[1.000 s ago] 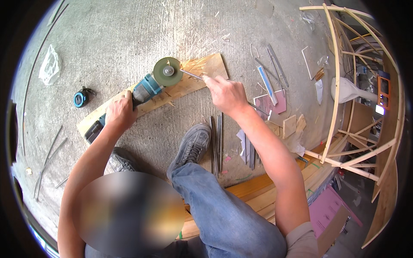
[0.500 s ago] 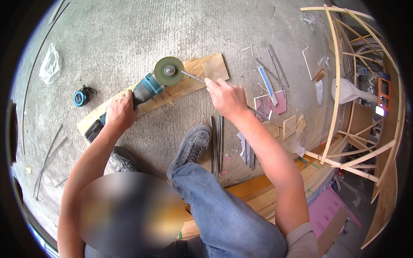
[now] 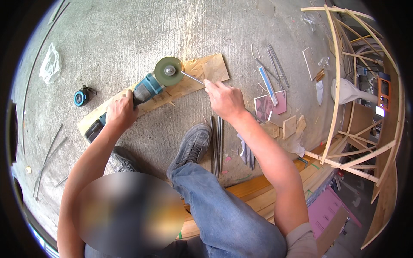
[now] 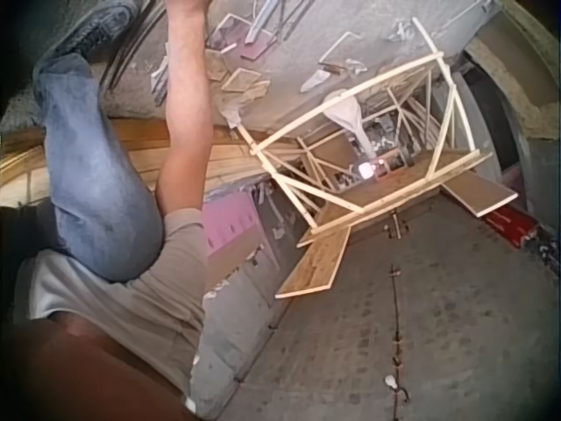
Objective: The person sits on the floor and uses a handheld angle grinder to smooth the ends of thin metal rods. They repeatedly pick up rods from a pile, hold them against the spinning disc, and place the finished pieces back down.
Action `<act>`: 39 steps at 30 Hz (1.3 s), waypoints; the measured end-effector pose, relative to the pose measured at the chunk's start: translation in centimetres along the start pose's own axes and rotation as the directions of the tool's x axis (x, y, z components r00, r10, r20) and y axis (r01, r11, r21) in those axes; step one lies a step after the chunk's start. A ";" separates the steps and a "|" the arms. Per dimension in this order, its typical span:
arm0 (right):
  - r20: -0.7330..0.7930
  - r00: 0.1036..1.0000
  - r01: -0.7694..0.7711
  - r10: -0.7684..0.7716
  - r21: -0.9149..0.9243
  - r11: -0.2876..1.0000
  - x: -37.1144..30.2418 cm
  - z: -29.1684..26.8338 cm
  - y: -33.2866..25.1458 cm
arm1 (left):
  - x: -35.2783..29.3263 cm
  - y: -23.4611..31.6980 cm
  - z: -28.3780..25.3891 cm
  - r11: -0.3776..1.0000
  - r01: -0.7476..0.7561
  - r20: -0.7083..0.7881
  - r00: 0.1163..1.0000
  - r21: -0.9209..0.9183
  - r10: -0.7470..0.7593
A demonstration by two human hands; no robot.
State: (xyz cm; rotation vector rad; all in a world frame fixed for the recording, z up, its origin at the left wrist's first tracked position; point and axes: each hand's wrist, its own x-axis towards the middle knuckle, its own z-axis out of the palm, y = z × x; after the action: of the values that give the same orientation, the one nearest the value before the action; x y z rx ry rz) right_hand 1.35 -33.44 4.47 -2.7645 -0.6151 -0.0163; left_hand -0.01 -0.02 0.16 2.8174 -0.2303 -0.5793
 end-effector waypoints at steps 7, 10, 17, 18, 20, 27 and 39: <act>0.019 1.000 -0.016 0.015 0.043 0.999 0.1 0.2 0.3 | -0.1 -0.2 0.3 0.999 -0.036 -0.046 0.998 0.009 0.037; 0.043 0.998 -0.038 0.035 0.077 0.996 0.3 0.0 0.1 | -0.1 -0.2 0.2 0.999 -0.047 -0.040 0.998 0.004 0.047; 0.154 0.980 -0.140 0.125 0.089 0.986 0.6 -0.7 -0.3 | -0.1 -0.2 0.2 1.000 -0.021 -0.018 1.000 0.001 0.021; 0.167 0.977 -0.149 0.133 0.086 0.985 0.5 -0.7 -0.2 | 0.0 -0.1 0.3 1.000 -0.016 -0.016 1.000 0.000 0.016; 0.188 0.971 -0.168 0.150 0.082 0.982 0.5 -0.8 -0.2 | 0.0 -0.1 0.1 1.000 -0.011 -0.011 1.000 0.001 0.011; 0.288 0.932 -0.261 0.220 0.113 0.959 0.8 -1.3 -0.3 | 0.3 0.0 0.1 0.999 0.038 0.056 0.998 -0.010 -0.037; 0.342 0.866 -0.470 0.366 0.305 0.828 0.4 -1.1 -0.7 | 0.2 0.0 0.0 0.998 0.056 0.071 0.996 -0.016 -0.055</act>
State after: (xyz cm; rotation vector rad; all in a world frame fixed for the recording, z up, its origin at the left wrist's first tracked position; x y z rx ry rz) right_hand 1.51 -32.99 5.77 -2.4672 -0.0322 0.5323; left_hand 0.17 -0.03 0.06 2.7971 -0.1595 -0.6899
